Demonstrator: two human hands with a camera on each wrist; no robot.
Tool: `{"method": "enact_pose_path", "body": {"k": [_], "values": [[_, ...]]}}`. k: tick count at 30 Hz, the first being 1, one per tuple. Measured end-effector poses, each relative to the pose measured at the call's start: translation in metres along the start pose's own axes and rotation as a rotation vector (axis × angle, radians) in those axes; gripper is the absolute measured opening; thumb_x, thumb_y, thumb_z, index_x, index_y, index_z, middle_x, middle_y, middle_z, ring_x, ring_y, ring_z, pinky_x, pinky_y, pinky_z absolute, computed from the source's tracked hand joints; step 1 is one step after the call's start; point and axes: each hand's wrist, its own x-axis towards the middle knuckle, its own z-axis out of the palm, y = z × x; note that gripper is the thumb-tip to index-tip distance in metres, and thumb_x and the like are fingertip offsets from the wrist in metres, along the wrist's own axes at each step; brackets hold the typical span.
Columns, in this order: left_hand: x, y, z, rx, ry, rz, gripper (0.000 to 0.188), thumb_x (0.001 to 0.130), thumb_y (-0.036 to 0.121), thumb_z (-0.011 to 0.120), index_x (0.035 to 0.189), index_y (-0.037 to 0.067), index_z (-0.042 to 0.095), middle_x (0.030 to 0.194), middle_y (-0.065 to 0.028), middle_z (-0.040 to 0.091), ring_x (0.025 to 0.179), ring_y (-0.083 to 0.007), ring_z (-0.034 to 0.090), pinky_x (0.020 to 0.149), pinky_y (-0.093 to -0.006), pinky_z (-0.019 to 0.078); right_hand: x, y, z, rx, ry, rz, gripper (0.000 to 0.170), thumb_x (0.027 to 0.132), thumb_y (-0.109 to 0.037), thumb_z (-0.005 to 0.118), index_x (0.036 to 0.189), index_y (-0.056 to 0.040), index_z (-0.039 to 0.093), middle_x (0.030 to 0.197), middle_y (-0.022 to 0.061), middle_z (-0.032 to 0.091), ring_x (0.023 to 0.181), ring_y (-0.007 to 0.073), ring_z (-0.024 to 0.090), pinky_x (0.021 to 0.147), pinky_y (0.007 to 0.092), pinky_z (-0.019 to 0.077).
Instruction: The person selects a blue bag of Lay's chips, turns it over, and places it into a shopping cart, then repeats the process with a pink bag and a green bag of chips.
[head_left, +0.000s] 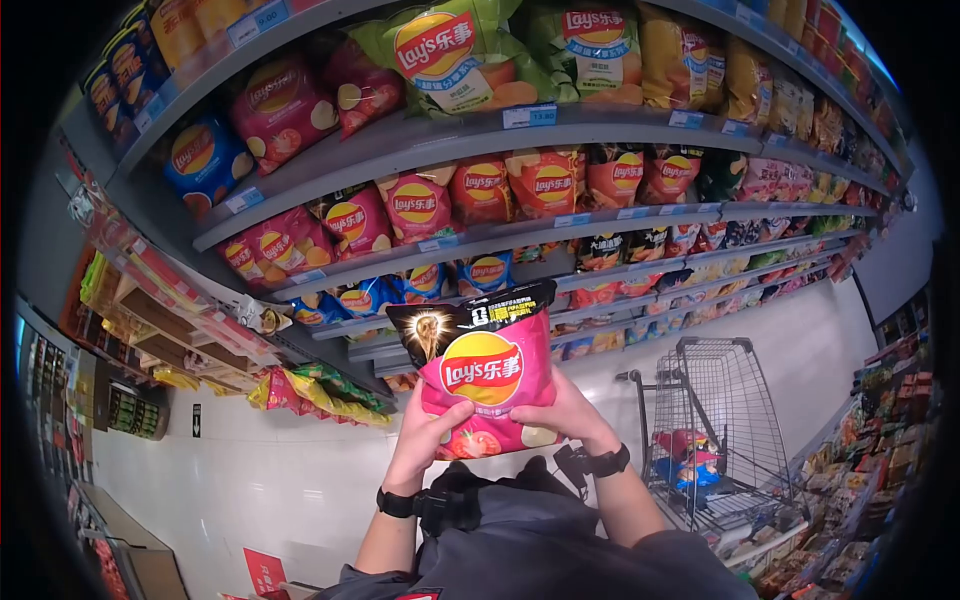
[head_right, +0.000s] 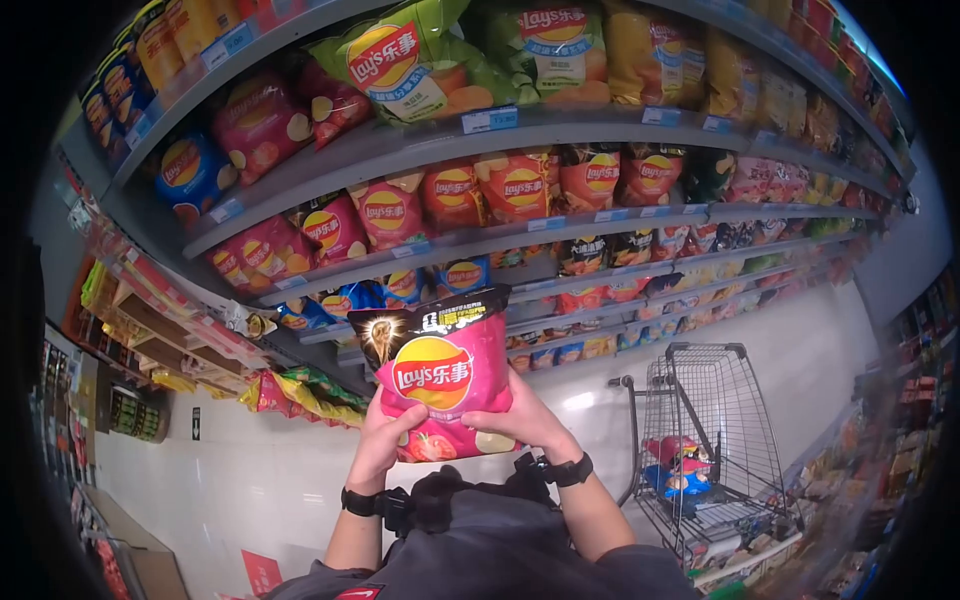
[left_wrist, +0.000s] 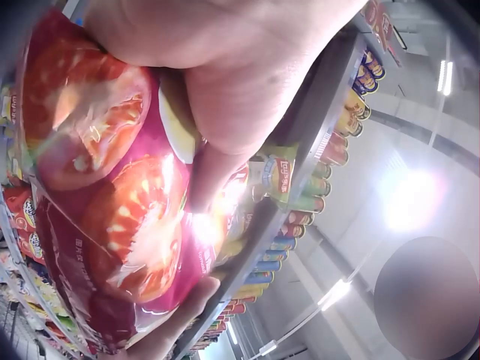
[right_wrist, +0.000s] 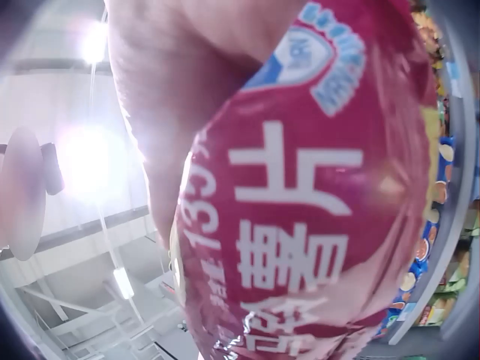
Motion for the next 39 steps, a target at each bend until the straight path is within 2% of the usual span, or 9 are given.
{"method": "enact_pose_path", "body": {"k": [3,5,18,22,24,26,32,35,39], "values": [[0.000,0.001,0.007,-0.020,0.038,0.018,0.063,0.084,0.003,0.076,0.137,0.003,0.042,0.128,-0.0098,0.060,0.116,-0.0177,0.059,0.100,-0.0342,0.0474,0.003,-0.009,-0.004,0.056,0.032,0.072,0.078,0.078,-0.007,0.082,0.142,-0.0024,0.037,0.132,0.0077,0.056,0.120,0.0156,0.054,0.104,0.0340,0.0450],[0.002,0.000,0.005,-0.011,0.035,0.024,0.064,0.083,0.003,0.076,0.138,0.003,0.042,0.128,-0.0098,0.060,0.116,-0.0182,0.059,0.100,-0.0343,0.0474,0.008,-0.001,-0.006,0.089,0.037,-0.016,0.074,0.079,-0.004,0.081,0.140,-0.0021,0.040,0.130,0.0075,0.057,0.118,0.0156,0.056,0.102,0.0337,0.0469],[0.035,0.027,-0.037,-0.095,0.016,0.050,0.074,0.080,0.003,0.079,0.141,0.005,0.039,0.130,-0.0095,0.058,0.118,-0.0187,0.059,0.101,-0.0350,0.0478,0.066,-0.002,0.012,0.011,0.043,-0.059,0.074,0.077,-0.005,0.082,0.139,-0.0025,0.041,0.130,0.0067,0.057,0.119,0.0158,0.055,0.102,0.0337,0.0463],[0.042,0.046,-0.045,-0.133,0.058,0.123,0.078,0.082,0.004,0.077,0.145,0.005,0.033,0.136,-0.0116,0.052,0.121,-0.0182,0.055,0.101,-0.0332,0.0471,0.083,-0.013,0.016,0.031,0.130,-0.034,0.062,0.078,-0.005,0.081,0.132,-0.0022,0.050,0.123,0.0062,0.062,0.110,0.0130,0.060,0.096,0.0308,0.0498],[0.049,0.046,-0.057,-0.087,0.053,0.171,0.078,0.084,0.008,0.077,0.146,0.005,0.031,0.139,-0.0133,0.048,0.126,-0.0199,0.050,0.103,-0.0341,0.0442,0.094,-0.017,0.023,0.030,0.198,-0.067,0.056,0.079,-0.005,0.081,0.128,-0.0020,0.053,0.119,0.0064,0.065,0.106,0.0123,0.062,0.092,0.0298,0.0516],[0.043,0.048,-0.059,0.364,0.236,0.440,0.076,0.083,0.012,0.077,0.145,0.005,0.034,0.141,-0.0142,0.045,0.131,-0.0219,0.045,0.106,-0.0365,0.0407,0.101,-0.015,0.028,-0.051,0.268,-0.047,0.055,0.079,-0.006,0.081,0.127,-0.0018,0.054,0.117,0.0072,0.066,0.107,0.0130,0.062,0.092,0.0303,0.0520],[0.041,0.048,-0.070,0.643,0.071,0.458,0.099,0.069,0.020,0.087,0.148,0.003,0.030,0.145,-0.0146,0.039,0.133,-0.0245,0.043,0.109,-0.0386,0.0369,0.111,0.003,0.069,-0.117,0.292,-0.121,0.071,0.075,-0.010,0.086,0.133,-0.0017,0.046,0.125,0.0094,0.061,0.112,0.0168,0.060,0.095,0.0333,0.0511],[0.043,0.052,-0.072,0.771,0.118,0.550,0.112,0.063,0.033,0.092,0.149,0.001,0.026,0.143,-0.0218,0.039,0.137,-0.0346,0.037,0.113,-0.0446,0.0325,0.107,-0.010,0.090,-0.148,0.275,-0.014,0.084,0.074,-0.013,0.087,0.142,-0.0009,0.039,0.135,0.0122,0.053,0.124,0.0203,0.053,0.104,0.0363,0.0447],[0.048,0.053,-0.071,0.439,0.132,0.465,0.122,0.061,0.030,0.094,0.151,0.001,0.016,0.141,-0.0193,0.040,0.131,-0.0290,0.045,0.108,-0.0417,0.0393,0.107,0.000,0.092,0.180,0.128,-0.202,0.081,0.085,-0.009,0.075,0.151,0.0001,0.029,0.141,0.0147,0.050,0.132,0.0229,0.047,0.113,0.0387,0.0344]]}}
